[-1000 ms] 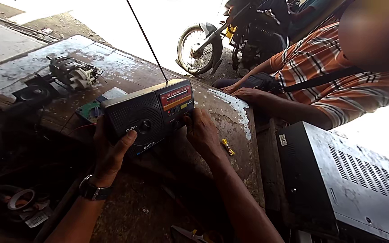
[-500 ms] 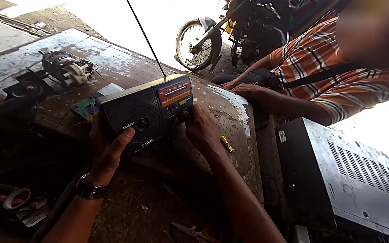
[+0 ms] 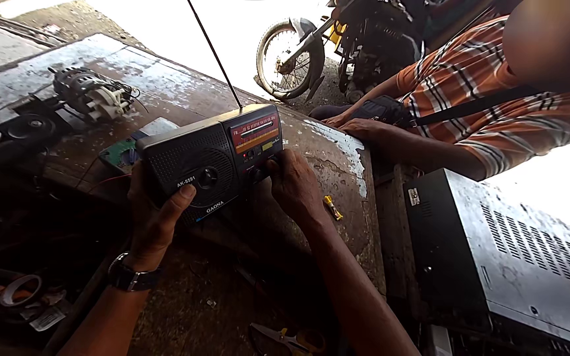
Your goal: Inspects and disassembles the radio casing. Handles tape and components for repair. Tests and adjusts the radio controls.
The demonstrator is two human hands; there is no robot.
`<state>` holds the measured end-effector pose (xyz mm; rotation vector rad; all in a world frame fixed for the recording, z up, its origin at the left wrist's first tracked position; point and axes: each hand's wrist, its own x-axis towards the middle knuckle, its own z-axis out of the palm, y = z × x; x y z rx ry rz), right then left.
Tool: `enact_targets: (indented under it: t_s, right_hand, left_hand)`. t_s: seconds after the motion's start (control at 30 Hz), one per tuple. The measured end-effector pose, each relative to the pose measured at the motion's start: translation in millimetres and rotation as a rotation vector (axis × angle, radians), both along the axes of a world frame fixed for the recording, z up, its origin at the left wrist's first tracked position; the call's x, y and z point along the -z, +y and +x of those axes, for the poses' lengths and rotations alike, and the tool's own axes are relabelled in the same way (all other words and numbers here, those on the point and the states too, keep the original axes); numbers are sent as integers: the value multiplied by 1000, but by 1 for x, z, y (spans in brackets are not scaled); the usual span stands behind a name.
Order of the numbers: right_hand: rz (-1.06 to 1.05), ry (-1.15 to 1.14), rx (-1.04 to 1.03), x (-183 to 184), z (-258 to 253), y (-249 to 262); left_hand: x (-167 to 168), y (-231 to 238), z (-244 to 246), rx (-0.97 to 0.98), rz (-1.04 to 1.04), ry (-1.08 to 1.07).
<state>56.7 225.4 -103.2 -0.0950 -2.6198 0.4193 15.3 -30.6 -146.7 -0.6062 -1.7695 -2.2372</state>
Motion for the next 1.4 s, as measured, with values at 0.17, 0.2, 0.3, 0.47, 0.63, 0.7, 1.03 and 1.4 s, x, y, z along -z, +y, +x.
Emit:
enact_targets:
  t_s: [0.17,0.2,0.3,0.47,0.63,0.7,1.03,1.4]
  right_hand:
    - [-16,2,-7,-1,1,0]
    - [-14,4,-7,-1,0,0]
    - [-4,6,23,-1,1,-1]
    - [34,180,43,-12,8,-8]
    - [81,224,-152,-8,8,-19]
    - [94,208,-175,-5,7,-20]
    - [92,222,-185,-3,8,-19]
    - [-178,550,29,-12,-4,22]
  left_hand:
    - [0,1,0,5,12,-3]
    - [0,1,0,7,14,-2]
    - [0,1,0,7,15,-2]
    - [-2,0,1,5,13,-19]
    - [-1,0,0,13,22,-24]
    - [-2,0,0,15,21,-26]
    - [-4,-2,1,39,20,-32]
    - [-25,4,13,121,5,7]
